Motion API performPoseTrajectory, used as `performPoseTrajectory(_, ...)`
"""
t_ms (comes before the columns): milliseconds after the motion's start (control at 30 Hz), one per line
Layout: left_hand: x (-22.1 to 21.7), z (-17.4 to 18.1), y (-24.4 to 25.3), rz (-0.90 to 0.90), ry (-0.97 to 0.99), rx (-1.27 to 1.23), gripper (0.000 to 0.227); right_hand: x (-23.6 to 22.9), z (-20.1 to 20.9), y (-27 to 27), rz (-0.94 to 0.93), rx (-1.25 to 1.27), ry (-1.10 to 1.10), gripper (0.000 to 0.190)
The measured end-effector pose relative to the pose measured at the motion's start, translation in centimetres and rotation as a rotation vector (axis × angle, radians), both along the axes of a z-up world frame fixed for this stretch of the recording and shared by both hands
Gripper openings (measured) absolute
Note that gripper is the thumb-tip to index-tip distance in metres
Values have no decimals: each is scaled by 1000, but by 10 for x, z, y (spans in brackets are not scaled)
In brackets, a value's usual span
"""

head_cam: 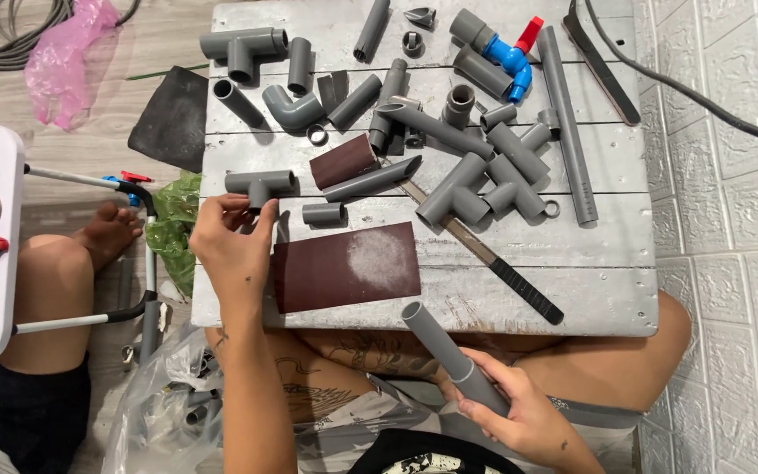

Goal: Sorting through a pile of PVC pipe fittings, testing connections, and placing them into a plastic bag.

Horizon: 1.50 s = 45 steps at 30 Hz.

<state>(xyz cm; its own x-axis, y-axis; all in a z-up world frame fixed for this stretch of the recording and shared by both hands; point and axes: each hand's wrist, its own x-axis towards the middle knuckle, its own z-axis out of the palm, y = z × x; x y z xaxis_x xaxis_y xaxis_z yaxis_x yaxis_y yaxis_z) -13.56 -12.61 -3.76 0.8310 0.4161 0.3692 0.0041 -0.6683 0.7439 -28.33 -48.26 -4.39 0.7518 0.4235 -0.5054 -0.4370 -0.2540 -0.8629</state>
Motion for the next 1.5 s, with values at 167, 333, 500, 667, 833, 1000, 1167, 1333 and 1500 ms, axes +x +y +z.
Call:
performPoseTrajectory(167,-10,2,-20,0,-24,416,29,2,9,-8,-88,78,96,60)
performPoseTrajectory(333,-1,12,-128,-453,150,331,39,3,-1,-20,-128,140,-5,63)
performPoseTrajectory(500,27,-5,-177,-348,195,662,49,-2,6,-34,-226,93,-128,59)
performPoseTrajectory(667,37,11,-168,-574,430,475,32,-14,14,-62,-252,-56,-163,18)
performPoseTrajectory(833,33,33,-129,-724,289,131,36,-13,21,-88,-200,-348,-368,52)
performPoseTrajectory(1000,22,59,-88,-987,106,-27,28,3,46,-67,-168,-502,-312,49)
performPoseTrajectory(1167,4,71,-77,-1156,235,-296,15,6,43,-43,-55,-348,-252,49)
performPoseTrajectory(1333,0,70,-71,-1221,302,-357,19,-10,22,-42,1,-322,-315,50)
performPoseTrajectory(1500,-1,74,-78,-1281,323,-339,25,-25,13,-39,-6,-323,-269,47)
